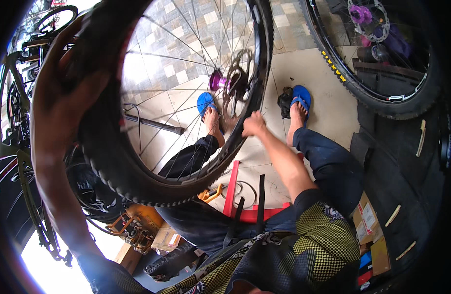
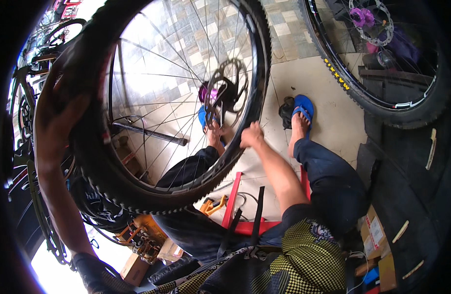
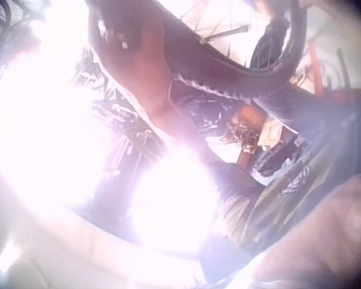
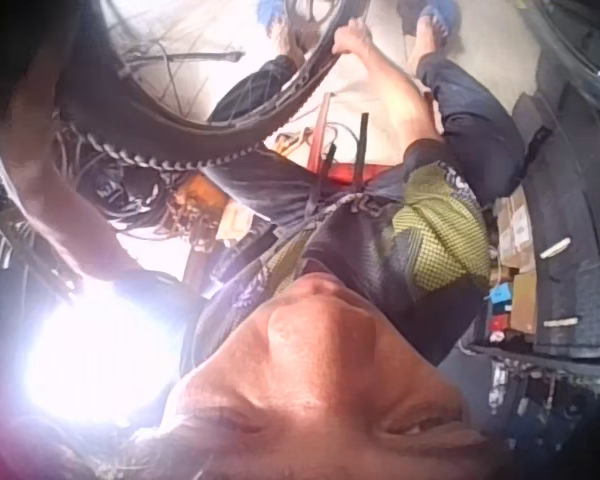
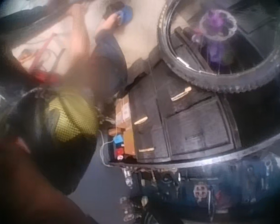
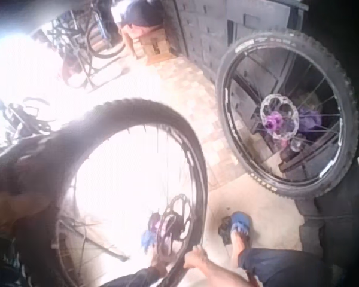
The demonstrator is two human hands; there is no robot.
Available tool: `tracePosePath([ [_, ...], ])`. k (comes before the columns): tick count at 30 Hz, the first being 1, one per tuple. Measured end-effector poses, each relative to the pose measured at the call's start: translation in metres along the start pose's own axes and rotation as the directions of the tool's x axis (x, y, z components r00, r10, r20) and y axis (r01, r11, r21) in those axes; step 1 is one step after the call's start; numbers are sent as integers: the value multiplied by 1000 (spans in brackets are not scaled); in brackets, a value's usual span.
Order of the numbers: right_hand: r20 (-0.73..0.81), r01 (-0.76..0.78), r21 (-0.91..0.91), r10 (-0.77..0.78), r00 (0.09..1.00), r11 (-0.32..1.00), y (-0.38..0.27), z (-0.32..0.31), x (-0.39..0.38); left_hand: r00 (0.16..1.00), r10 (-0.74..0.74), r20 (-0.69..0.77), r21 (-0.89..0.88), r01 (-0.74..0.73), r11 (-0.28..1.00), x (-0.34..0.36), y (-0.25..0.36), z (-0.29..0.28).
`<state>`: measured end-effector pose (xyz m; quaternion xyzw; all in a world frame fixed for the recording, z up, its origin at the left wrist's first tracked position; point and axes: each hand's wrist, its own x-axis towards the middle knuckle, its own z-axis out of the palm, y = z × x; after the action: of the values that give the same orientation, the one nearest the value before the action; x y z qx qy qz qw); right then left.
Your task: The person removes a bicycle tire from a wheel using tire levers, inspects the rim and tire, then re-seats the tire onto the rim. The person later cleans a bicycle cassette with a brush and liquid at a workbench.
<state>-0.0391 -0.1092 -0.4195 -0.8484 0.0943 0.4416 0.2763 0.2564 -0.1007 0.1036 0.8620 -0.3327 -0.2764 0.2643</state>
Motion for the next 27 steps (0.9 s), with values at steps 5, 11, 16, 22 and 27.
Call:
tracePosePath([
  [5, -446, -168, -150, 85, 891, 974, 93, -101, 41, 918, 266, -294, 423, -125, 897, -78, -39, 2],
  [11, -722, -336, -9, 226, 654, 942, 195, -108, 81, 961, -200, -191, -38, 196, 980, -95, -99, 70],
  [16, -575, -386, -41, 294, 763, 922, 197, -90, 78, 990, -69, 119, -407, 112, 906, -41, -50, 62],
  [22, -649, -373, 68, 325, 688, 925, 204, -54, 88, 866, 461, -194, 345, -379, 858, 22, -12, 97],
  [27, -569, -361, 107, 354, 742, 927, 176, -51, 67, 873, 452, -183, 282, -394, 875, 71, 13, 105],
])
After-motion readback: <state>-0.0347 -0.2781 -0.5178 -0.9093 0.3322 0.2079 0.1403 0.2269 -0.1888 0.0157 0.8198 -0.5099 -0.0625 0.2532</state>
